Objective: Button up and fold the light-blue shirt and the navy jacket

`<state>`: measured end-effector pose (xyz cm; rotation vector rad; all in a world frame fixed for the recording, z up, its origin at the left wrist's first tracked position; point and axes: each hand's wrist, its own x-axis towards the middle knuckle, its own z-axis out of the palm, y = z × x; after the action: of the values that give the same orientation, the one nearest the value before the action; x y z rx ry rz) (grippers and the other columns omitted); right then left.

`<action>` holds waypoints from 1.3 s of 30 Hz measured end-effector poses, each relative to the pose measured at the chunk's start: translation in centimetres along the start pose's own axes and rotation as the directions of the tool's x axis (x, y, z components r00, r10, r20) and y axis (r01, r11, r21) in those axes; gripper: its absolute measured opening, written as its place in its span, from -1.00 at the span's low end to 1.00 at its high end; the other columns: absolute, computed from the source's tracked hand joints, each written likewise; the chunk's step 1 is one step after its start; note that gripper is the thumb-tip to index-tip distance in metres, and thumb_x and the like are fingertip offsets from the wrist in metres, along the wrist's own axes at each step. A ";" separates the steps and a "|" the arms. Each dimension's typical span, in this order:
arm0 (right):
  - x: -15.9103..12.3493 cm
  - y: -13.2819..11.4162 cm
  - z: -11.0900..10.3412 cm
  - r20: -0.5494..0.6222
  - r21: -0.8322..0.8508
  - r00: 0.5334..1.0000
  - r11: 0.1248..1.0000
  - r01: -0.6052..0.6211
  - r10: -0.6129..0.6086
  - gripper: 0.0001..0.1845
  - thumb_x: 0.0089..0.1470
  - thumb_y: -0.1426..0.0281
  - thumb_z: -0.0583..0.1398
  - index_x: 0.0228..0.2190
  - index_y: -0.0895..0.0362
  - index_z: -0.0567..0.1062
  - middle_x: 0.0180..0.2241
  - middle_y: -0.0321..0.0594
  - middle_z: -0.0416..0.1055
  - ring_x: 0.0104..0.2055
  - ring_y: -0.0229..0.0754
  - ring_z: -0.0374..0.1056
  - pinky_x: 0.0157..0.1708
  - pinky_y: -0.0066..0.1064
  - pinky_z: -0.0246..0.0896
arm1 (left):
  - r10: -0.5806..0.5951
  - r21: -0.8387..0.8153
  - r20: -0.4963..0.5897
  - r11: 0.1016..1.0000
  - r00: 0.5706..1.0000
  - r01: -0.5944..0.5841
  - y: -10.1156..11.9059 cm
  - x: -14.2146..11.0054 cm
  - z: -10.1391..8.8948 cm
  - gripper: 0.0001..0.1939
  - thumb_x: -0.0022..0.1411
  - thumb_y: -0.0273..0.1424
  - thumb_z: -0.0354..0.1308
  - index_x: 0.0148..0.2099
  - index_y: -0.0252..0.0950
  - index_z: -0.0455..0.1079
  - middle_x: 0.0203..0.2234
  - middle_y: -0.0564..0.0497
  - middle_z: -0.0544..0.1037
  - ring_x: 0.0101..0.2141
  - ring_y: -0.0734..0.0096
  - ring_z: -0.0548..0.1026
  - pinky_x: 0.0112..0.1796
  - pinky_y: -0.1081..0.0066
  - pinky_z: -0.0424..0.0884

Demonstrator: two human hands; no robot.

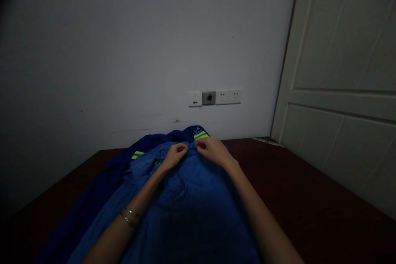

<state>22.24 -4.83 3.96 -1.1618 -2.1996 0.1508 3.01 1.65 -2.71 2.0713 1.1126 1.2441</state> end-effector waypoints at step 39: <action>-2.9 3.5 7.7 0.018 -0.399 0.968 0.886 0.237 -0.251 -0.73 0.16 0.40 -0.02 -0.14 0.14 0.38 -0.17 -0.06 0.36 -0.16 -0.12 0.31 -0.33 -0.38 0.28 | -0.144 -0.182 -0.053 0.974 0.988 0.132 0.1 0.0 0.0 -0.79 0.09 -0.37 0.06 -0.33 -0.41 0.44 -0.47 -0.01 0.50 -0.44 0.48 0.40 -0.44 0.55 0.29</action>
<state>21.35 -3.57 -4.84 -1.0658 -2.3895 -0.4436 3.01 1.63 -2.62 1.8017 1.1111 1.3014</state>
